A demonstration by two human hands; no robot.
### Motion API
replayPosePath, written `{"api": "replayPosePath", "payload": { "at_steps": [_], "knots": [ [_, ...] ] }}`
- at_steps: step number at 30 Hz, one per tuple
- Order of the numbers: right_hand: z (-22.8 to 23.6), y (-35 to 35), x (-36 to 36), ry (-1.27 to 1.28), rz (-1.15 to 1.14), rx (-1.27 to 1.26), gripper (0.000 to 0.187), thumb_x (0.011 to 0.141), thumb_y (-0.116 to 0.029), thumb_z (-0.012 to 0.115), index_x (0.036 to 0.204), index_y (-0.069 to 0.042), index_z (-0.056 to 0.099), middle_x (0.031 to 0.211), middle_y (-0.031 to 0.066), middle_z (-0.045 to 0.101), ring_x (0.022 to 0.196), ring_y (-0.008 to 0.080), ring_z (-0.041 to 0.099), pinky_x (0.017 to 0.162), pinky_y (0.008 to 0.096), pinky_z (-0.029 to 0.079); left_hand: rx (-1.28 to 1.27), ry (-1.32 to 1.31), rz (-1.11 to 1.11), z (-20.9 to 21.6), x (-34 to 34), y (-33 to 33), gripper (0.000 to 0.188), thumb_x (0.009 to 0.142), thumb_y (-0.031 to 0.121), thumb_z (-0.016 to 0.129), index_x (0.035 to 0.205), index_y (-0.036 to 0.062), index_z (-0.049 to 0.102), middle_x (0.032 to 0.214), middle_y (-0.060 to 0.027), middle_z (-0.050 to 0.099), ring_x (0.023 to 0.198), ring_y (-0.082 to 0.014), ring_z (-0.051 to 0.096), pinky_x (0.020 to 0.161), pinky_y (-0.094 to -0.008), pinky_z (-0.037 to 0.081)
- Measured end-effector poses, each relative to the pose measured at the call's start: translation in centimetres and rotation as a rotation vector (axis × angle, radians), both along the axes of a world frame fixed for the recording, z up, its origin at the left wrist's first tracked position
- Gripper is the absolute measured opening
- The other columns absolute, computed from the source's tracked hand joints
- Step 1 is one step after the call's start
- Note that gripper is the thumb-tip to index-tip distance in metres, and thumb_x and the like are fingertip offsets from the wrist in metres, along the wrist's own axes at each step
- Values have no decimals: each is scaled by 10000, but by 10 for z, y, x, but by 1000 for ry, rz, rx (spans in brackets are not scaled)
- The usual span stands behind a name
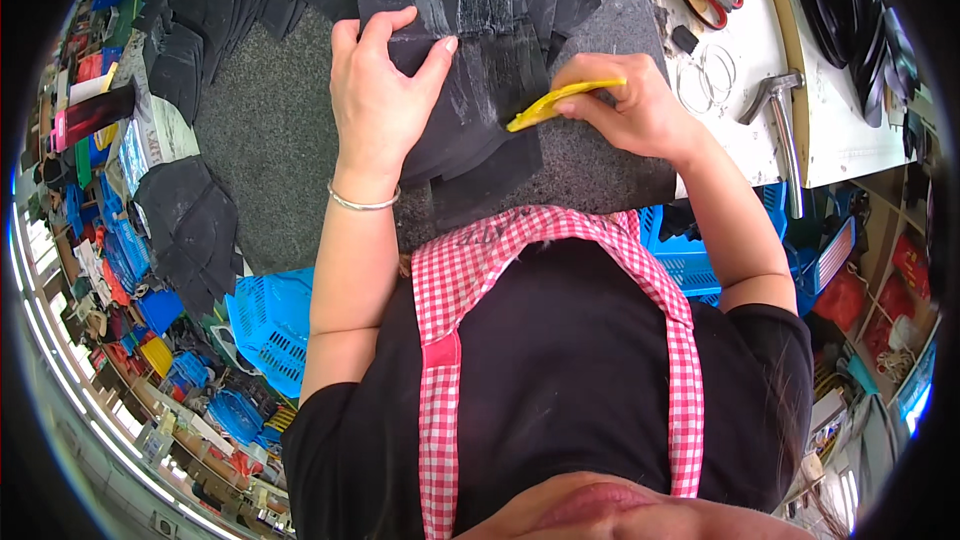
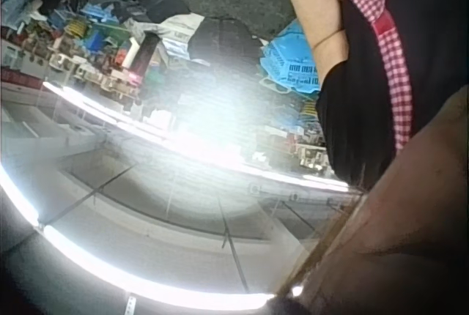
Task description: The person uses a yellow brush to scrub the surface of stacked black rubber-like sheets on a workbench. They repeatedly pick up individual sheets, scrub them, and place them back into the pile. The person also stacks and organizes the sheets during the process.
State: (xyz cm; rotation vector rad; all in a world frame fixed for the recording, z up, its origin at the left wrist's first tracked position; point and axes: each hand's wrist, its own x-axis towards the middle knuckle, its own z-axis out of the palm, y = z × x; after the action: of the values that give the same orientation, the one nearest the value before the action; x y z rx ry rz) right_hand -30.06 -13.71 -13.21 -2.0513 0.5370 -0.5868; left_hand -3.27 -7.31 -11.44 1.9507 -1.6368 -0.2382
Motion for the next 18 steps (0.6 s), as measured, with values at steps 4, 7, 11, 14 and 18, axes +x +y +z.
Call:
{"api": "replayPosePath", "payload": {
  "at_steps": [4, 7, 11, 14, 18],
  "knots": [
    [0, -19, 8, -42, -437, 315, 270, 996, -195, 705, 1082, 61, 710, 850, 121, 760, 742, 125, 727, 710, 282, 589, 8, -21, -1, 1, 0, -4, 470, 782, 308, 877, 1150, 57, 725, 1089, -194, 589, 995, -383, 653, 875, -447, 543],
    [-4, -47, 42, 117, -702, -18, 181, 967, -114, 704, 1041, 51, 698, 847, 119, 749, 752, 153, 731, 696, 289, 572, -1, -37, -25, 2, 1, -5, 472, 782, 311, 876, 1150, 57, 725, 1088, -195, 588, 999, -384, 651, 876, -447, 540],
    [7, -69, 51, 32, -782, -222, 143, 930, -65, 702, 953, 75, 686, 789, 179, 736, 689, 240, 740, 603, 340, 550, 1, -38, -8, 0, 0, -2, 473, 783, 313, 875, 1149, 54, 724, 1089, -195, 588, 1004, -384, 647, 888, -449, 534],
    [9, -69, 50, -162, -562, -114, 157, 945, -88, 695, 994, 61, 687, 830, 178, 730, 731, 228, 732, 655, 337, 555, -20, -62, -10, -1, 0, -3, 474, 784, 315, 873, 1149, 50, 724, 1080, -189, 587, 1001, -380, 641, 899, -451, 527],
    [-11, -64, 13, -37, -177, -144, 90, 949, -9, 681, 1039, -7, 682, 978, 89, 716, 882, 172, 709, 785, 305, 565, 28, -14, 8, 1, -1, -3, 477, 787, 324, 871, 1152, 54, 726, 1073, -181, 586, 1011, -372, 638, 906, -457, 522]
  ]
}}
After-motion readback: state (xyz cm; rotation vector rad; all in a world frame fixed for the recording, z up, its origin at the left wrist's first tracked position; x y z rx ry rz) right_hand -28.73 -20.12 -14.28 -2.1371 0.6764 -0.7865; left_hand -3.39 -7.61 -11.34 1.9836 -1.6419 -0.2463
